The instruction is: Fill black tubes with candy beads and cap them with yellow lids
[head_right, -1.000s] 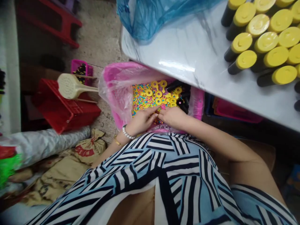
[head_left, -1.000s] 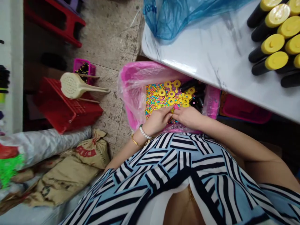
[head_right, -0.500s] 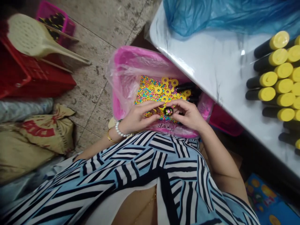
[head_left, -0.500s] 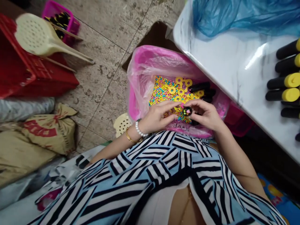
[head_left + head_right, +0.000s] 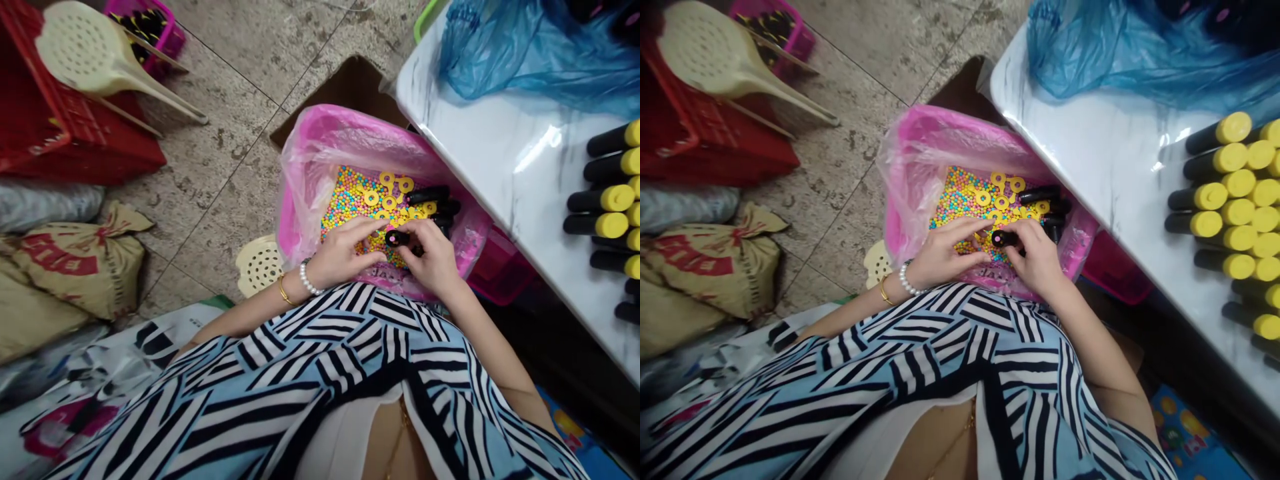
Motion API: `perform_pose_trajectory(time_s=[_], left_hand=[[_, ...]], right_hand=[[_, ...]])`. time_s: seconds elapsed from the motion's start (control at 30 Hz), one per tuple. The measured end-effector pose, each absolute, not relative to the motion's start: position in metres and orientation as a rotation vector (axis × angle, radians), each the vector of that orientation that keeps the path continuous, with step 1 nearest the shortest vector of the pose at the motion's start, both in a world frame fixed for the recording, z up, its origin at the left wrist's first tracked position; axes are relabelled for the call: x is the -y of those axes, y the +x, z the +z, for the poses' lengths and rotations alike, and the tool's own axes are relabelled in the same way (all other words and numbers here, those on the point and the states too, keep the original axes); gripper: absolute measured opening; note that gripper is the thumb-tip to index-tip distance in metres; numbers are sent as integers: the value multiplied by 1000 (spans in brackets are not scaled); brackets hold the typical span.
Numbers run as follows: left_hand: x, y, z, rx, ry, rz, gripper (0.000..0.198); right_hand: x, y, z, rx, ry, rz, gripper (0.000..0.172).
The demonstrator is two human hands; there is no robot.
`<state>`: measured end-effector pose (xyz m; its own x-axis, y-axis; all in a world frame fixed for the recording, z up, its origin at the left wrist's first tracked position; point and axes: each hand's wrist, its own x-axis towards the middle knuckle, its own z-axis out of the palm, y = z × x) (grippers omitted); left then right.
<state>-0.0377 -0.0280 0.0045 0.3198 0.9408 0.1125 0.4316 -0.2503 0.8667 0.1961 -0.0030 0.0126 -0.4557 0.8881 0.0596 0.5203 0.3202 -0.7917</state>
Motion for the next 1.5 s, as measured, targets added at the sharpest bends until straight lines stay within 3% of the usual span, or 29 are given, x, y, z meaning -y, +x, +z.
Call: perform_pose_trajectory(time_s=[0.23, 0.33, 0.4, 0.53, 0.63, 0.87, 1.13, 1.23, 1.37, 1.5], left_hand=[[23, -34, 13, -1251, 1716, 948, 35], [20, -41, 16, -1360, 1744, 1014, 28], [18, -45, 17, -1393, 1765, 1013, 28], [10, -48, 26, -1351, 1842, 1005, 29], [-3, -47, 40, -1253, 1951, 1003, 28], [-51, -40, 72, -1069, 2219, 949, 27], [-123, 17, 97, -848, 2256, 1070, 32], [-153, 48, 90, -820, 2241, 1126, 30], [-183, 78, 64, -938, 2258, 1009, 30], [-190, 84, 46, -966, 2258, 983, 47]], right_hand=[[3, 193, 21, 1936, -1192, 1399, 33], [-15, 195, 20, 2206, -1419, 926, 21], [-28, 191, 16, 2379, -1667, 583, 25], [-42, 177, 6, 2641, -1947, 444, 30], [-41, 173, 10, 2780, -1855, 524, 25], [-23, 183, 19, 3012, -1357, 574, 34], [-18, 177, 4, 3013, -1286, 467, 25], [-12, 170, 2, 2980, -1169, 450, 29], [-13, 163, -11, 3052, -1181, 465, 21], [-14, 167, -17, 3022, -1225, 472, 20]])
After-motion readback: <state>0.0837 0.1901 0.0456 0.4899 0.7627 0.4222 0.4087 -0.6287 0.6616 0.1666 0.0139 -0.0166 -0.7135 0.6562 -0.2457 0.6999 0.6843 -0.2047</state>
